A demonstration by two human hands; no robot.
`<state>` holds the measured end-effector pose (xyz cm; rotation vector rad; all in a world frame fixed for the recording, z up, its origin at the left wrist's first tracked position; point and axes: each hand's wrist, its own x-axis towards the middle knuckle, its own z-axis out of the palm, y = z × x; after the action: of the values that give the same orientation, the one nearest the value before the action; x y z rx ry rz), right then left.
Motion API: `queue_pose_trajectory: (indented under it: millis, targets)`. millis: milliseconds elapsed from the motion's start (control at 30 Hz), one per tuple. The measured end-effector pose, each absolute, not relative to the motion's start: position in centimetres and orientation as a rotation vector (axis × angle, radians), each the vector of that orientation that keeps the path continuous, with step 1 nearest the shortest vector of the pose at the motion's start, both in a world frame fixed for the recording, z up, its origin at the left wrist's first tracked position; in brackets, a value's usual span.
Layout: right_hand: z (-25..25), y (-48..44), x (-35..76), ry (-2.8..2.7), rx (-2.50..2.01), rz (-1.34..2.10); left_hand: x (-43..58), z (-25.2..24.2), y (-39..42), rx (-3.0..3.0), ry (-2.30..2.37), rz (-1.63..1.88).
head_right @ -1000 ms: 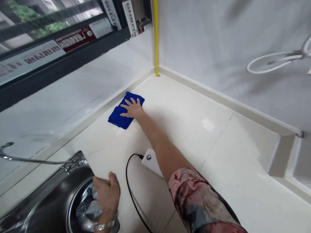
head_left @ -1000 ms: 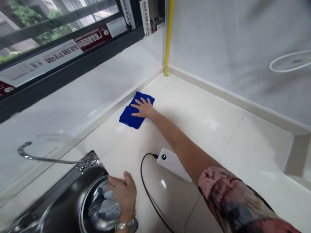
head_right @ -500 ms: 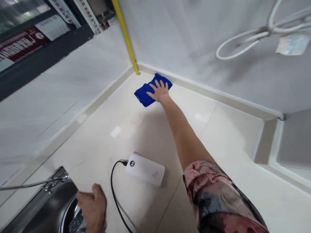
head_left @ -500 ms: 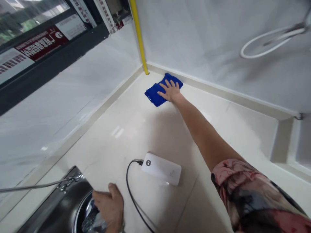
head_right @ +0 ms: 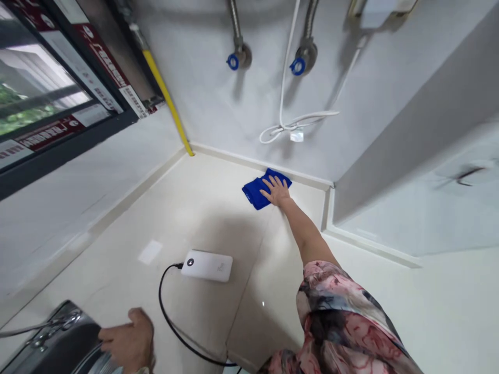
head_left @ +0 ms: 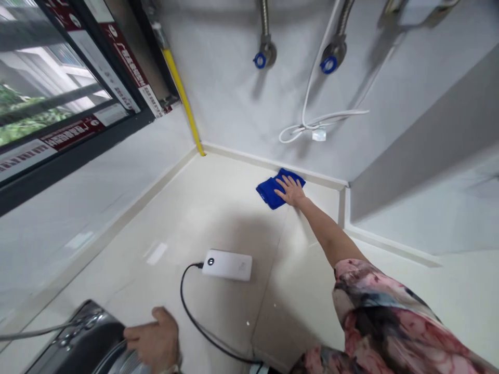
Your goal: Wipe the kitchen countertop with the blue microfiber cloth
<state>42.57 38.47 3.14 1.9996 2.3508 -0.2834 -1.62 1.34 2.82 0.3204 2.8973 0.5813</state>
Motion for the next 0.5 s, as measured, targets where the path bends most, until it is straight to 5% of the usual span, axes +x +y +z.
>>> queue_pose_trajectory:
  millis: [500]
  targets:
    - [3.3,27.2,49.5,1.823,2.448,-0.213,-1.4,3.5,2.7,0.258,2.861,0.598]
